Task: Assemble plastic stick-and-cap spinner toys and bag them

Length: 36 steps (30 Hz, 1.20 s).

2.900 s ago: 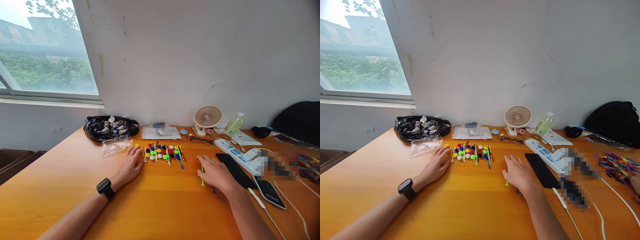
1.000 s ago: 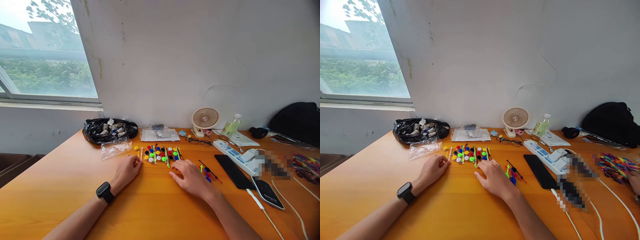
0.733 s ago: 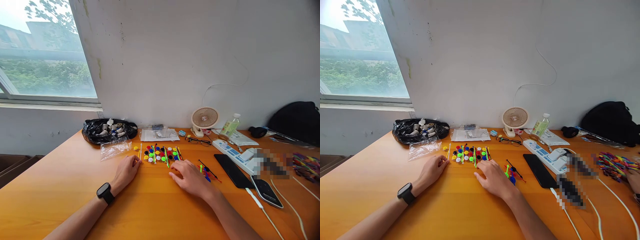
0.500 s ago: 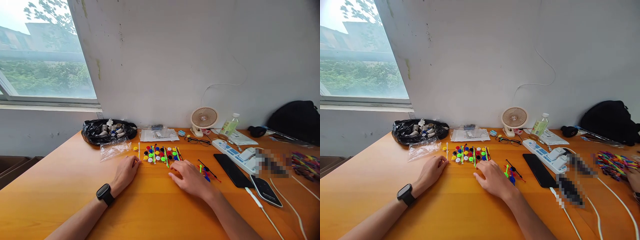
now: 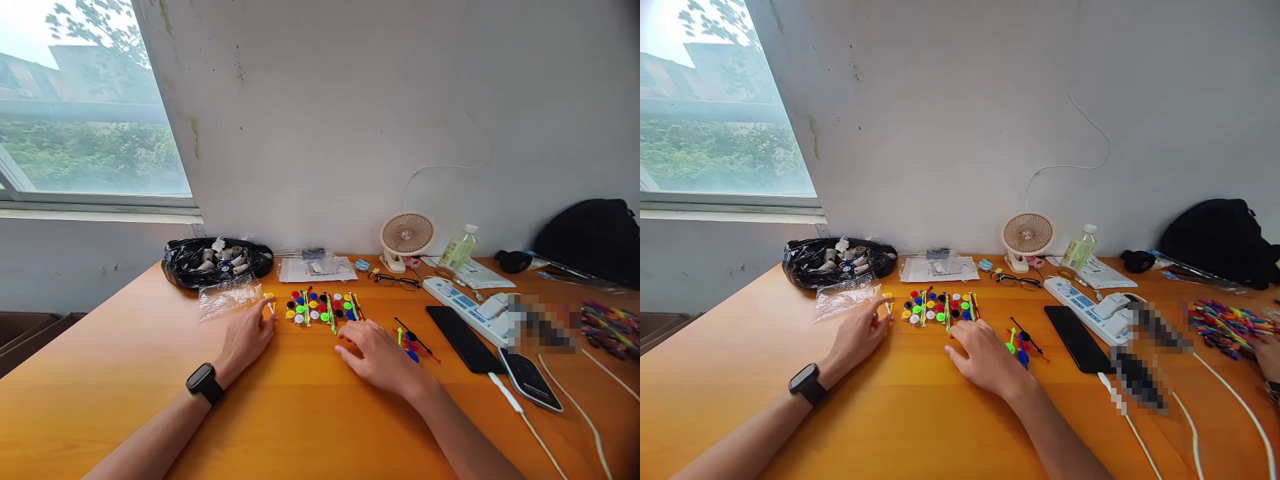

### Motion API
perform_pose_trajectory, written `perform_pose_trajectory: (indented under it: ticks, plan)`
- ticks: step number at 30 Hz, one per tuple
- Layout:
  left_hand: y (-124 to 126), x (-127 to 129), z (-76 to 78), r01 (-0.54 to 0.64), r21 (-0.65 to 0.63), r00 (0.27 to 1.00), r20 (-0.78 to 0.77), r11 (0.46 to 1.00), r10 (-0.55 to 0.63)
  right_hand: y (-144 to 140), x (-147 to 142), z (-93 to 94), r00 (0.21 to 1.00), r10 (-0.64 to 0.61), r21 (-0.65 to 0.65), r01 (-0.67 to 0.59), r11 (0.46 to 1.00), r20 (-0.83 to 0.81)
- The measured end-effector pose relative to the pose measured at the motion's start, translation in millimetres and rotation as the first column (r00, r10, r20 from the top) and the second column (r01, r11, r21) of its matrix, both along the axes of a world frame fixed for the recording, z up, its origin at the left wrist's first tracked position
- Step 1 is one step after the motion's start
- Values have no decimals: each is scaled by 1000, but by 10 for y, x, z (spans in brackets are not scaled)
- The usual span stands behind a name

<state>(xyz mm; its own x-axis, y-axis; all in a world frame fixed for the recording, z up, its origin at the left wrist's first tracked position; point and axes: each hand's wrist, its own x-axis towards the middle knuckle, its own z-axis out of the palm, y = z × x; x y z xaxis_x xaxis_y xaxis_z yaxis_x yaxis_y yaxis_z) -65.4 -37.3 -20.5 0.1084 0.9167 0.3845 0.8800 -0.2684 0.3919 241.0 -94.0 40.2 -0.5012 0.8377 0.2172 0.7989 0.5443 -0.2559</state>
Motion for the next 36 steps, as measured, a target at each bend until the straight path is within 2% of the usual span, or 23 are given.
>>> perform_pose_trajectory:
  ticks: [5,12,17,20,22,24,27,29,32,36]
  plan:
    - [34,-27,-18,36,-9,996,-75,999,-37,-1,9,-9,1000,6,-3,-6,1000,2]
    - [69,-132,47,79,-4,992,-98,997,-79,-2,14,-5,1000,1,-12,-1,1000,15]
    - [100,-202,89,235,101,972,-32,967,-233,5,14,-24,1000,3,-34,-4,999,-7]
    - [8,-103,161,340,209,934,41,917,-356,-7,4,-21,996,3,-53,-8,999,-91]
    - [-109,27,209,398,247,905,48,883,-422,-33,-26,-7,985,4,-113,-25,993,-175]
    - [-248,180,236,472,225,868,48,852,-494,-69,-82,2,963,21,-223,-84,971,-270]
    - [-430,380,239,599,169,795,-15,783,-606,-118,-209,-29,898,55,-350,-225,909,-436]
    - [-499,457,230,644,117,763,-31,756,-646,-138,-303,-75,847,69,-353,-292,889,-528]
    - [-526,491,213,672,69,739,7,738,-674,-146,-413,-152,792,91,-304,-333,893,-604]
    - [-517,489,186,677,13,732,86,736,-675,-115,-442,-238,781,101,-261,-323,909,-616]
